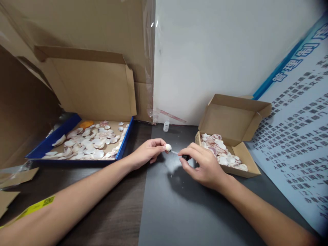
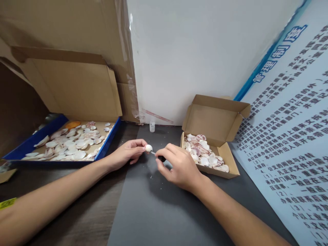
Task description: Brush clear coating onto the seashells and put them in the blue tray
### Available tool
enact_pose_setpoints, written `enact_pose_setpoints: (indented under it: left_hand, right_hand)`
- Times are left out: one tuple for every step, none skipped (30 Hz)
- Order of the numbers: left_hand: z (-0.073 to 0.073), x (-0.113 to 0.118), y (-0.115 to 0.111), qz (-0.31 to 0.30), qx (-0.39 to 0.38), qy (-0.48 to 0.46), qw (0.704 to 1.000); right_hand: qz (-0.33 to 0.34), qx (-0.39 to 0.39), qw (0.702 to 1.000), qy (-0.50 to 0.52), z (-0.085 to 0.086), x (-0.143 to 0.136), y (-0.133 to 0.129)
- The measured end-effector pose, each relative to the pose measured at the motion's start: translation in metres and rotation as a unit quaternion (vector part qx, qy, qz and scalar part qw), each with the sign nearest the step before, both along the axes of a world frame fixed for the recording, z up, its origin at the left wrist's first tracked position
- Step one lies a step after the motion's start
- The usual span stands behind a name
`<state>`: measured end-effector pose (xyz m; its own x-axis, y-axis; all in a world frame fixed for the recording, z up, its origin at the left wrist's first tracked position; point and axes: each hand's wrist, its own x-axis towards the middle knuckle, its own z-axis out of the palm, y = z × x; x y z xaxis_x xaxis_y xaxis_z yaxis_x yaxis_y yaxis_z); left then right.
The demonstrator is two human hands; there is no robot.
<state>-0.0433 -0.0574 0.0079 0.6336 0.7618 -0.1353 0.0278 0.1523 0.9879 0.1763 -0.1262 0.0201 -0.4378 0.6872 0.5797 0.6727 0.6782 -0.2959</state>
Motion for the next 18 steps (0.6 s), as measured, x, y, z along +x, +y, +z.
enact_pose_setpoints:
  left_hand:
    - [0.0003,0.0001,-0.0002,0.001,0.000,0.001,1.000]
    - [0.0005,0.0002,-0.0004,0.002,0.000,0.002,1.000]
    - [0.0007,0.0003,-0.0006,0.003,0.000,0.002,1.000]
    - [0.0008,0.0003,-0.0008,0.003,-0.001,0.002,1.000]
    - [0.0009,0.0003,-0.0010,0.003,-0.001,0.000,1.000]
    - [0.0009,0.0003,-0.0011,0.004,-0.002,-0.003,1.000]
    - [0.0008,0.0002,-0.0012,0.004,-0.004,-0.006,1.000]
    - [0.0008,0.0000,-0.0012,0.004,-0.007,-0.009,1.000]
    - [0.0008,-0.0001,-0.0013,0.003,-0.009,-0.011,1.000]
    - [0.0008,-0.0002,-0.0013,0.001,-0.010,-0.012,1.000]
    - [0.0009,-0.0002,-0.0014,0.000,-0.010,-0.012,1.000]
    - [0.0010,-0.0002,-0.0015,-0.002,-0.009,-0.010,1.000]
    - [0.0011,-0.0002,-0.0016,-0.004,-0.008,-0.009,1.000]
    - [0.0012,-0.0001,-0.0017,-0.006,-0.006,-0.009,1.000]
    - [0.0014,0.0001,-0.0019,-0.006,-0.004,-0.010,1.000]
    - [0.0015,0.0002,-0.0021,-0.005,-0.003,-0.012,1.000]
    - [0.0018,0.0004,-0.0022,-0.004,-0.002,-0.013,1.000]
    - [0.0020,0.0005,-0.0024,-0.003,0.000,-0.015,1.000]
  right_hand:
    - [0.005,0.001,1.000,0.001,0.0002,-0.0001,-0.0003]
    - [0.002,0.002,1.000,-0.001,0.0005,-0.0001,-0.0005]
    - [-0.006,0.003,1.000,-0.003,0.0009,0.0000,-0.0007]
    - [-0.017,0.005,1.000,-0.003,0.0011,0.0002,-0.0008]
    - [-0.024,0.007,1.000,-0.001,0.0011,0.0005,-0.0008]
    - [-0.022,0.009,1.000,0.003,0.0009,0.0009,-0.0008]
    - [-0.014,0.010,1.000,0.008,0.0004,0.0012,-0.0007]
    - [-0.007,0.011,1.000,0.012,-0.0004,0.0014,-0.0006]
    - [-0.007,0.011,1.000,0.015,-0.0013,0.0016,-0.0004]
    - [-0.016,0.010,1.000,0.016,-0.0023,0.0017,-0.0002]
    - [-0.033,0.008,0.999,0.016,-0.0032,0.0016,0.0001]
    - [-0.053,0.008,0.998,0.019,-0.0039,0.0016,0.0004]
    - [-0.067,0.008,0.997,0.022,-0.0044,0.0015,0.0006]
    - [-0.071,0.012,0.997,0.028,-0.0046,0.0014,0.0007]
    - [-0.062,0.014,0.997,0.032,-0.0044,0.0013,0.0008]
    - [-0.049,0.014,0.998,0.032,-0.0042,0.0012,0.0009]
    - [-0.038,0.011,0.999,0.028,-0.0038,0.0012,0.0009]
    - [-0.033,0.005,0.999,0.021,-0.0034,0.0013,0.0009]
